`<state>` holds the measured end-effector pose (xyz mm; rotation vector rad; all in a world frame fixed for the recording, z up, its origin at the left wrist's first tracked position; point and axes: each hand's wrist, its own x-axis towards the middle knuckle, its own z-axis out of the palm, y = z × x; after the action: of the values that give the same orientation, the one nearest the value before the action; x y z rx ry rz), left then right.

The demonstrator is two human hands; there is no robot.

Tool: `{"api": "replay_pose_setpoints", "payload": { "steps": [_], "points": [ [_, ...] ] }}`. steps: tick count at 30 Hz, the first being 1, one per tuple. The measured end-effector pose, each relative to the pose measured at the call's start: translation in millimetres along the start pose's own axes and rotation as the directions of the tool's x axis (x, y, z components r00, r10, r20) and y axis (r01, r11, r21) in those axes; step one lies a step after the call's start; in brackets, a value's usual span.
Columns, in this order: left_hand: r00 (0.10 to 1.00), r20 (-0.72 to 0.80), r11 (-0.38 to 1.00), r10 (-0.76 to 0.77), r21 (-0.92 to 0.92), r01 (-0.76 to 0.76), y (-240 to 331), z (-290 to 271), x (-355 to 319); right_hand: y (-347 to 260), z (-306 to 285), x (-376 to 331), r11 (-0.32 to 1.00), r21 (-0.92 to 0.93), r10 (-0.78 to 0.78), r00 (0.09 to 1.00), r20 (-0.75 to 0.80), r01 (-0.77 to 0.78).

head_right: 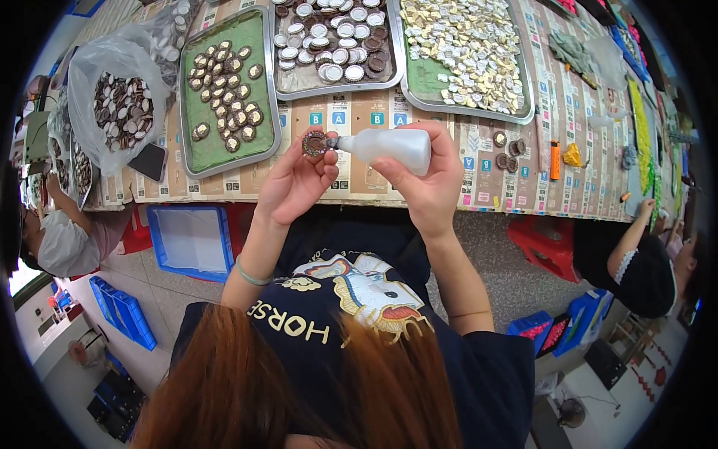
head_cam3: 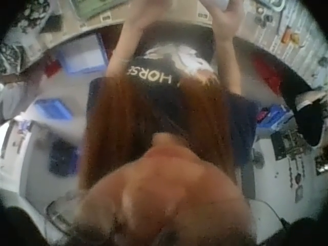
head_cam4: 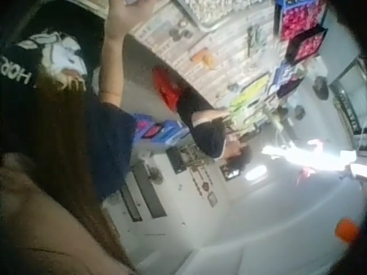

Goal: The person applies glue from a glue bottle to small toy components and joins them together by hand on an assembly line.

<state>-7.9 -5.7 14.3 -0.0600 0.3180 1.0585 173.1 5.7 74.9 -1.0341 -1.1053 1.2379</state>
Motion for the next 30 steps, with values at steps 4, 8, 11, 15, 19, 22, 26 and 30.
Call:
{"api": "replay_pose_setpoints", "payload": {
  "steps": [4, 8, 11, 15, 19, 22, 26, 30],
  "points": [
    [1.000, -0.021, 1.000, -0.004, 0.001, 0.004, -2, 2, 0, 2, 0, 0, 0.998, -0.066, 0.012, 1.000, 0.000, -0.012],
    [0.999, -0.017, 0.999, -0.030, -0.028, 0.030, -4, -1, 1, 3, 0, 1, 0.997, -0.059, 0.048, 0.999, 0.003, -0.047],
    [0.999, -0.007, 0.998, -0.051, -0.036, 0.050, -4, -3, 2, 4, -1, 1, 0.997, -0.066, 0.049, 0.999, 0.001, -0.049],
    [0.998, -0.007, 0.998, -0.057, -0.022, 0.057, -4, -2, 3, 5, -1, 1, 0.994, -0.108, 0.023, 1.000, -0.013, -0.024],
    [0.998, -0.004, 0.998, -0.061, -0.021, 0.061, -5, -3, 4, 2, -1, 1, 0.992, -0.125, 0.011, 1.000, -0.020, -0.014],
    [0.998, 0.007, 0.998, -0.059, -0.018, 0.059, -4, -2, 3, 2, -2, 0, 0.989, -0.148, -0.003, 1.000, -0.024, -0.001],
    [0.998, -0.045, 0.999, -0.039, 0.014, 0.040, -4, 6, 1, 0, -2, 1, 0.987, -0.162, 0.016, 1.000, 0.010, -0.015],
    [0.979, -0.203, 0.993, -0.008, 0.112, 0.032, 1, 6, -2, -1, -3, -1, 0.997, 0.021, 0.069, 0.997, -0.017, -0.068]
  ]
}}
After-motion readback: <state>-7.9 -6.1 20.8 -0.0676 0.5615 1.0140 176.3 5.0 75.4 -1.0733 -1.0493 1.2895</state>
